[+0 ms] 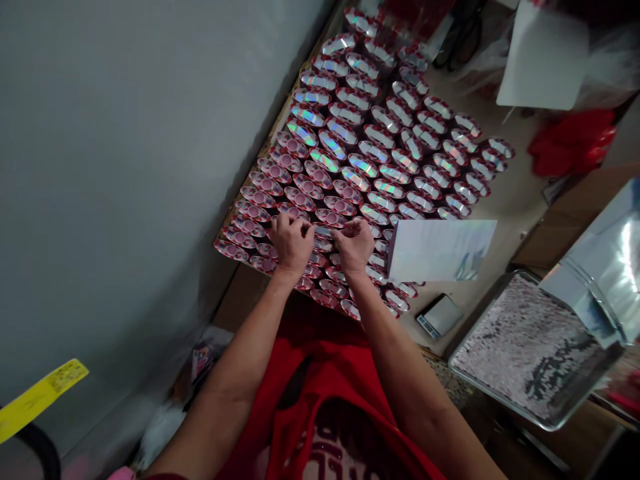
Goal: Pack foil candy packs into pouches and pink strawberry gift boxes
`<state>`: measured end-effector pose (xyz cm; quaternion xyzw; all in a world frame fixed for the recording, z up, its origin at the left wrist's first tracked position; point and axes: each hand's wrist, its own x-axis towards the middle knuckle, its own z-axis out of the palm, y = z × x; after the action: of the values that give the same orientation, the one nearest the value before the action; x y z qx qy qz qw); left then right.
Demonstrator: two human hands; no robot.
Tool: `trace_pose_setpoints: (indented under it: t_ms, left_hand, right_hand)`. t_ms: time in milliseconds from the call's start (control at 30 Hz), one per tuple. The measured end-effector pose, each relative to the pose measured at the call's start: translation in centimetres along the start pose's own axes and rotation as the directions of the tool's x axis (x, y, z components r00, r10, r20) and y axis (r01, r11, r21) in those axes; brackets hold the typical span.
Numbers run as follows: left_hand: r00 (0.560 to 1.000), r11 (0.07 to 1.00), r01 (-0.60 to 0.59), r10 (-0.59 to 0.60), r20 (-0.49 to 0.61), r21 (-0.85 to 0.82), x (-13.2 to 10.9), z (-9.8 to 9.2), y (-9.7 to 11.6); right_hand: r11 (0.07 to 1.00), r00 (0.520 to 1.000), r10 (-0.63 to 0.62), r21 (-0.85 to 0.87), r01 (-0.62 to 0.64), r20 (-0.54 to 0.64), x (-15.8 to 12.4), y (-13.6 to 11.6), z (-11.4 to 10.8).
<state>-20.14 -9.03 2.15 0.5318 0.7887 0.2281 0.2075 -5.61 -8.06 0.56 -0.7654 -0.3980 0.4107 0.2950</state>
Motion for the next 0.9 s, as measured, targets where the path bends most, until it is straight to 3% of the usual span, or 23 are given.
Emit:
trace_pose_setpoints:
  t_ms: [200,400,533,667,800,900]
  left_hand:
    - [1.0,0.985,0.002,-0.006,0.023,0.175,-0.1,-0.1,0.5]
    - [0.999,0.976,0.036,-0.042,0.025,0.216,0.1,-0.1,1.1]
    - [0.998,0.976,0.058,-0.063,0.016,0.211,0.1,-0.3,1.3]
    - [0.981,0.946,0.188,-0.191,-0.015,0.263,0.9,-0.9,1.5]
    - [0.968,0.916,0.175,-0.228,0.109,0.361,3.5,-1.9,1.7]
    - [0.965,0.921,0.051,-0.144,0.218,0.386,5.3,-1.9,3.6]
  right_hand:
    - [1.0,1.0,-0.028,-0.006,0.028,-0.014,0.1,0.2,0.1]
    - [0.997,0.999,-0.044,-0.061,0.044,0.002,-0.1,-0.3,0.1]
    - [0.971,0.999,-0.044,-0.235,0.046,0.012,0.0,-0.9,-0.4]
    - [0.896,0.997,0.004,-0.443,0.033,0.082,0.5,-1.6,-1.3]
    - [0.874,0.986,0.071,-0.486,0.011,0.15,0.5,-2.3,-2.3]
    - [0.901,0.98,0.048,-0.432,0.042,0.195,-0.2,-2.1,-4.3]
